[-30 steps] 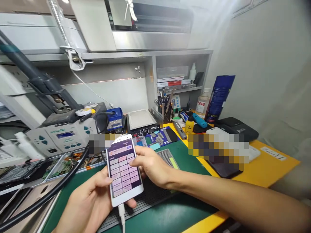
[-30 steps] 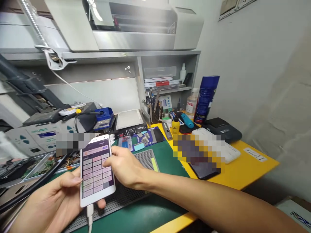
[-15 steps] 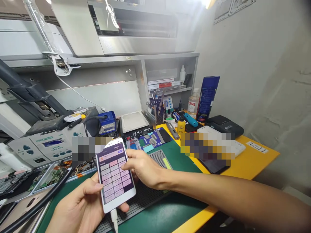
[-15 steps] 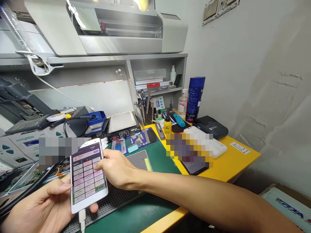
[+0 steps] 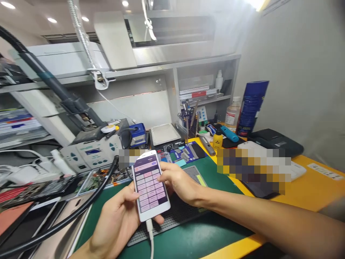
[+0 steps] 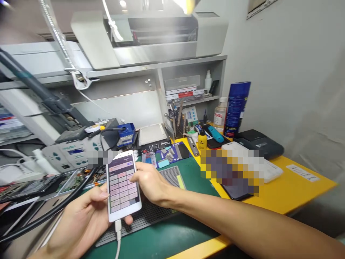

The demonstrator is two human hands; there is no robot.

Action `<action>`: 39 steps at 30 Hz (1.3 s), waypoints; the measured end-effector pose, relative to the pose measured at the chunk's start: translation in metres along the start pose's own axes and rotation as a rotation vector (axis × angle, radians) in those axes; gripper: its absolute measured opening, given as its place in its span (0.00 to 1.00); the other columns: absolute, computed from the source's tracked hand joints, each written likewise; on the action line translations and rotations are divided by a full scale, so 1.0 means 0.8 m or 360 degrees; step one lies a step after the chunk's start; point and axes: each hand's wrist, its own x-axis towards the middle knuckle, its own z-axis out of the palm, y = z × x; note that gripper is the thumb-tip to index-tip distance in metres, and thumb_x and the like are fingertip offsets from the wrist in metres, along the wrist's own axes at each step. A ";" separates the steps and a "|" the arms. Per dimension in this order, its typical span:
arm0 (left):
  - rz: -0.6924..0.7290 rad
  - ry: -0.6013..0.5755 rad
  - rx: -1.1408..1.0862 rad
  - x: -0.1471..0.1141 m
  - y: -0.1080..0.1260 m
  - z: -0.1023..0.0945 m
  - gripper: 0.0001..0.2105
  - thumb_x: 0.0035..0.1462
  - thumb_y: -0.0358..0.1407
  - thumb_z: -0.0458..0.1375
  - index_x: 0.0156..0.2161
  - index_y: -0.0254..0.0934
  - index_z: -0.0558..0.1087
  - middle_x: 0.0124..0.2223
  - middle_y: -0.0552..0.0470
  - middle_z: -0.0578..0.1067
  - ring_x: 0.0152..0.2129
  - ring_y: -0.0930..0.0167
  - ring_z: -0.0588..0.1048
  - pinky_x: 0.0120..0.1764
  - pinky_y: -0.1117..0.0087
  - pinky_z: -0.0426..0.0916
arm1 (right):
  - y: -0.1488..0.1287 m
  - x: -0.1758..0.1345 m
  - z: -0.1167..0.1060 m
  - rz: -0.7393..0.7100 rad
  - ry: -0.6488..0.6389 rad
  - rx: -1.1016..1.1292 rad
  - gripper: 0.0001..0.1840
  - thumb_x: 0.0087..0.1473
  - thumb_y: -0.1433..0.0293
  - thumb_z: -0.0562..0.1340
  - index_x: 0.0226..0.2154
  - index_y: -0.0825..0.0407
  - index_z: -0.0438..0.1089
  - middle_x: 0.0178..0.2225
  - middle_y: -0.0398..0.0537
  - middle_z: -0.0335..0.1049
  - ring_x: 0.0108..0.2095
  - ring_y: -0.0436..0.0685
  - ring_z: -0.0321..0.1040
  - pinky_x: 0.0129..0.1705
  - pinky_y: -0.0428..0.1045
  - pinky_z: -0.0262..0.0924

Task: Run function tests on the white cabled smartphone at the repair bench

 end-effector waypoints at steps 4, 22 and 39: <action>0.0028 -0.0066 -0.0034 0.002 -0.002 0.000 0.17 0.60 0.31 0.52 0.51 0.29 0.77 0.44 0.39 0.78 0.36 0.58 0.75 0.33 0.51 0.78 | -0.001 -0.002 0.001 -0.0023 -0.0016 0.0090 0.07 0.47 0.70 0.58 0.31 0.52 0.68 0.33 0.46 0.72 0.32 0.53 0.63 0.33 0.48 0.57; 0.0071 -0.0298 -0.0178 0.020 -0.016 -0.015 0.21 0.56 0.33 0.50 0.52 0.30 0.74 0.47 0.35 0.77 0.46 0.51 0.77 0.30 0.57 0.79 | -0.004 -0.005 0.003 0.0121 -0.0059 0.0048 0.16 0.52 0.60 0.62 0.40 0.52 0.70 0.29 0.45 0.71 0.25 0.54 0.65 0.26 0.49 0.54; 0.0064 -0.0362 -0.0199 0.027 -0.019 -0.017 0.21 0.52 0.35 0.50 0.49 0.30 0.75 0.40 0.37 0.77 0.33 0.58 0.77 0.28 0.57 0.76 | 0.000 -0.006 0.003 0.0219 -0.0153 0.0252 0.18 0.55 0.59 0.63 0.45 0.51 0.71 0.35 0.49 0.77 0.29 0.58 0.73 0.30 0.51 0.64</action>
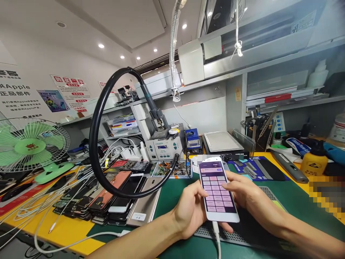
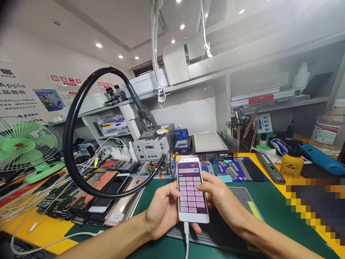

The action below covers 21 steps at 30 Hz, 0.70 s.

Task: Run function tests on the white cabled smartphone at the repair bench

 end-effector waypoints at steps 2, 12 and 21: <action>-0.0020 0.0021 0.0004 0.001 -0.001 -0.001 0.22 0.51 0.36 0.51 0.49 0.30 0.75 0.40 0.38 0.76 0.34 0.58 0.77 0.28 0.57 0.76 | 0.000 -0.001 0.000 0.0007 -0.0022 0.0010 0.19 0.55 0.58 0.63 0.47 0.50 0.71 0.35 0.49 0.77 0.29 0.58 0.73 0.30 0.51 0.65; -0.0063 0.0002 -0.0025 0.005 0.000 -0.003 0.24 0.47 0.37 0.52 0.49 0.31 0.77 0.41 0.37 0.75 0.36 0.57 0.77 0.27 0.58 0.78 | 0.001 0.000 -0.002 0.0036 -0.0004 0.0018 0.23 0.53 0.59 0.65 0.49 0.50 0.72 0.35 0.49 0.78 0.33 0.60 0.75 0.32 0.50 0.67; -0.0057 0.0001 -0.0043 0.005 -0.001 -0.004 0.23 0.48 0.37 0.53 0.48 0.30 0.77 0.42 0.36 0.77 0.36 0.56 0.77 0.27 0.56 0.77 | 0.002 0.000 -0.003 -0.0005 -0.0031 0.0033 0.25 0.55 0.60 0.64 0.54 0.50 0.70 0.38 0.49 0.78 0.29 0.58 0.74 0.31 0.51 0.68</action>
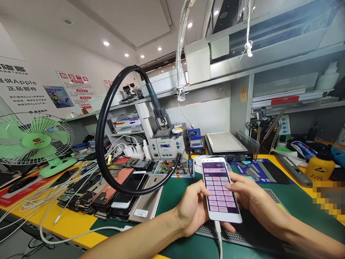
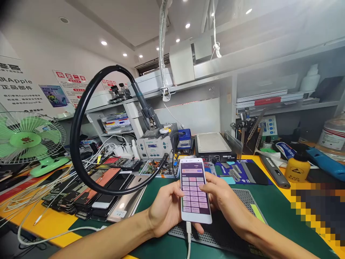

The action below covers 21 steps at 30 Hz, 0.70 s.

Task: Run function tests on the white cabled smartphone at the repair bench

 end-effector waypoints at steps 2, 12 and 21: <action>0.0009 -0.0007 -0.0008 -0.001 -0.001 0.000 0.23 0.48 0.36 0.52 0.49 0.31 0.77 0.42 0.37 0.77 0.36 0.56 0.77 0.27 0.56 0.77 | 0.000 0.001 0.000 0.0001 -0.0002 -0.0005 0.25 0.55 0.60 0.64 0.54 0.51 0.70 0.37 0.49 0.78 0.28 0.58 0.74 0.30 0.51 0.68; 0.0004 0.0004 -0.0019 0.001 -0.003 -0.002 0.22 0.49 0.36 0.52 0.49 0.30 0.76 0.42 0.37 0.77 0.35 0.56 0.77 0.28 0.55 0.77 | -0.002 0.000 0.003 -0.0004 -0.0084 0.0005 0.28 0.56 0.60 0.62 0.58 0.51 0.66 0.38 0.50 0.79 0.21 0.57 0.73 0.24 0.52 0.68; -0.0008 0.0018 0.0009 -0.001 -0.001 0.000 0.22 0.49 0.36 0.52 0.48 0.31 0.76 0.42 0.36 0.77 0.36 0.55 0.76 0.29 0.55 0.76 | -0.006 0.000 0.006 0.0013 -0.0084 -0.0022 0.30 0.55 0.59 0.63 0.58 0.51 0.66 0.37 0.51 0.79 0.20 0.57 0.73 0.23 0.51 0.67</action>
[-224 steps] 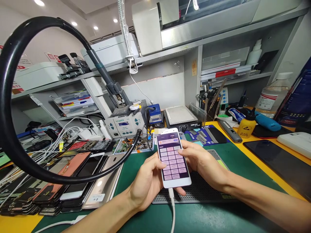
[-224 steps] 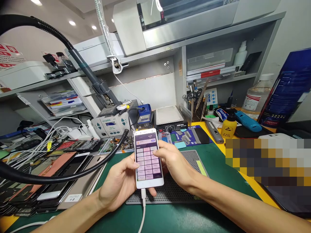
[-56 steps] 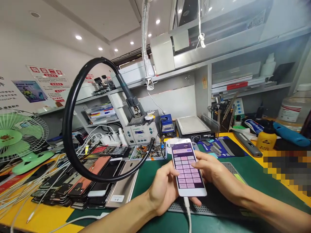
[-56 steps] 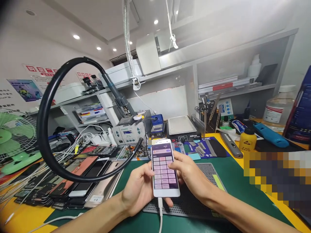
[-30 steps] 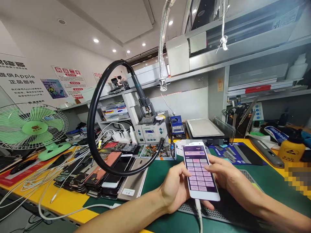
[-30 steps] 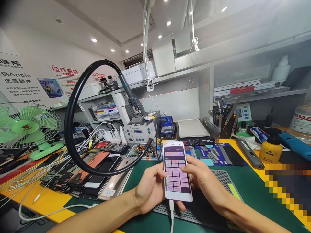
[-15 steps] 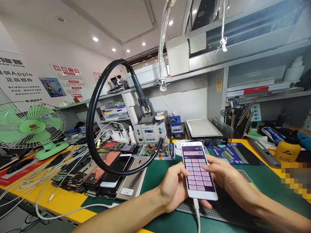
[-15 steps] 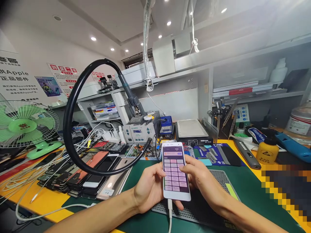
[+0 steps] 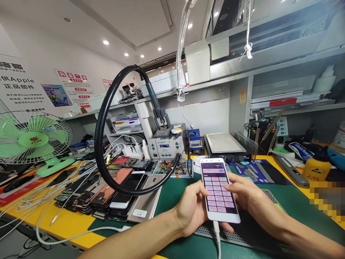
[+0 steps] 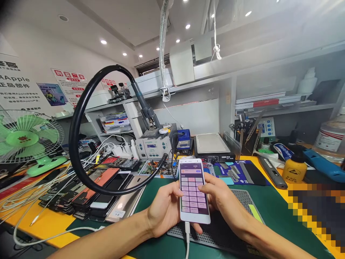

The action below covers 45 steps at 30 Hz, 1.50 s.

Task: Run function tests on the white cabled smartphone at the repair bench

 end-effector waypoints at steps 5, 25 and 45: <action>-0.0007 -0.0008 0.0011 0.000 0.000 0.000 0.23 0.49 0.37 0.52 0.49 0.31 0.76 0.43 0.36 0.77 0.36 0.55 0.76 0.29 0.55 0.76 | -0.002 0.000 0.002 0.0013 -0.0032 -0.0011 0.30 0.55 0.59 0.62 0.58 0.51 0.66 0.36 0.50 0.79 0.18 0.57 0.72 0.23 0.52 0.65; 0.0000 -0.0091 -0.0059 0.003 -0.002 -0.006 0.25 0.50 0.36 0.51 0.52 0.28 0.75 0.45 0.34 0.77 0.37 0.54 0.76 0.31 0.53 0.75 | -0.005 -0.001 0.002 0.0027 0.0047 0.0010 0.19 0.53 0.60 0.63 0.45 0.52 0.70 0.34 0.48 0.77 0.23 0.56 0.72 0.26 0.51 0.65; 0.0044 -0.0227 -0.0087 0.005 -0.003 -0.018 0.23 0.53 0.37 0.51 0.52 0.30 0.75 0.41 0.39 0.78 0.35 0.56 0.79 0.29 0.56 0.77 | -0.013 -0.002 -0.004 0.0188 -0.0255 0.0269 0.27 0.58 0.62 0.56 0.58 0.51 0.64 0.33 0.51 0.77 0.28 0.62 0.74 0.32 0.56 0.67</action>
